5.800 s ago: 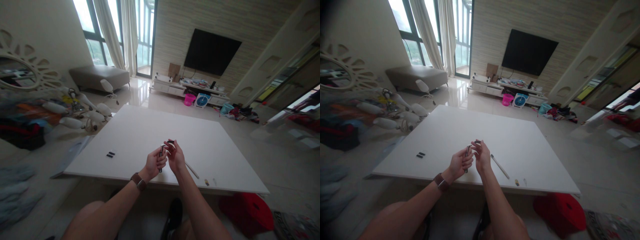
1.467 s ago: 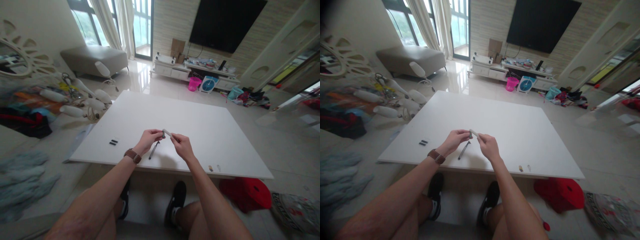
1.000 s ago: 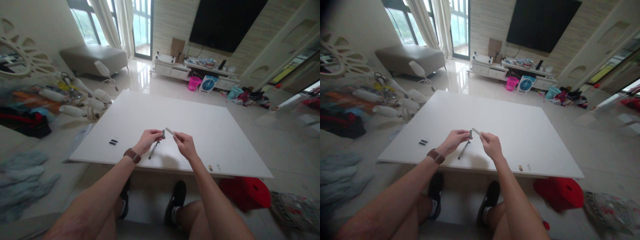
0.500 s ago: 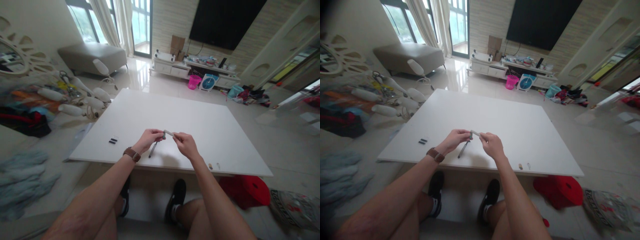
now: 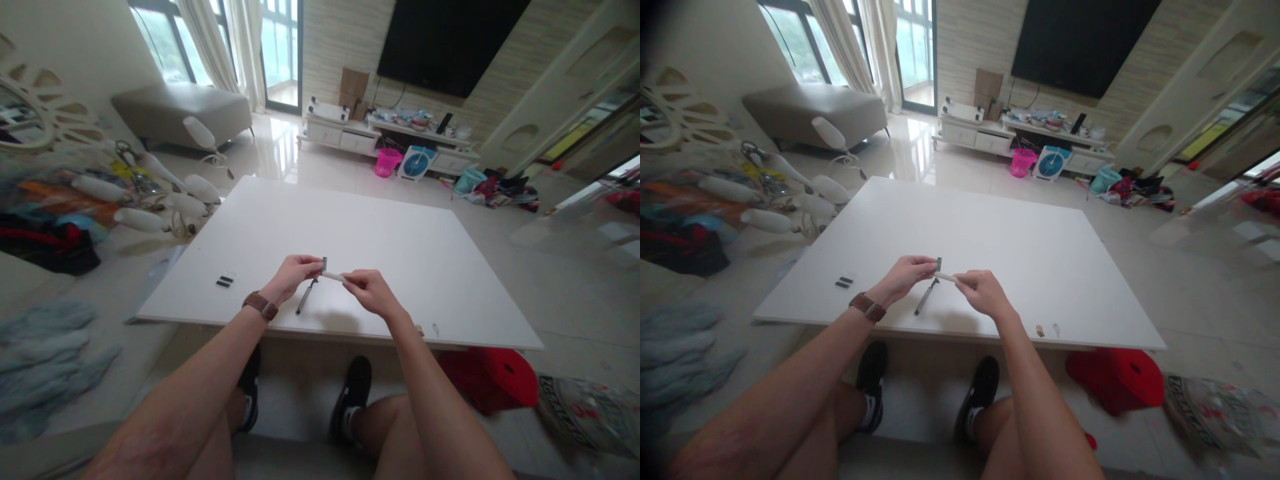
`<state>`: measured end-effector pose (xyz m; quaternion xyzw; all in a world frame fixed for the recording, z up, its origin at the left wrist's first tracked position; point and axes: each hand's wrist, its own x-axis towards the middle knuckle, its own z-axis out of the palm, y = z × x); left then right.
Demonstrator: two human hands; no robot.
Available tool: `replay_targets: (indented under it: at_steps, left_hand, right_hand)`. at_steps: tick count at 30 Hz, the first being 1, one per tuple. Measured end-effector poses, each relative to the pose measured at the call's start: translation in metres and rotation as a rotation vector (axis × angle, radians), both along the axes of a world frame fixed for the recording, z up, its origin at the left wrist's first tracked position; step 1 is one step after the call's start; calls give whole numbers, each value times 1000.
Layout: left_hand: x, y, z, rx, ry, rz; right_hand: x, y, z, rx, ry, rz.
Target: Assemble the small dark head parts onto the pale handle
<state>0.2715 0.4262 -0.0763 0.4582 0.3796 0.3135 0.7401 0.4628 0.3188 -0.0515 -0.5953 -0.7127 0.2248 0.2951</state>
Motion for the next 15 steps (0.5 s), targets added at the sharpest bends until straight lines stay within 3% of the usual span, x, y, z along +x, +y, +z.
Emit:
replay_targets:
  at_steps: [3,8,15]
  left_hand:
    - [0,-1,2,-1,10,-21]
    - [0,-2,5,4,12,-9]
    - [-1,-1,4,7,28,-36]
  right_hand:
    - [-2,0,-1,24,-5,-72]
    - [-5,0,0,-57,17,56]
    - [0,1,4,106,-168,-218]
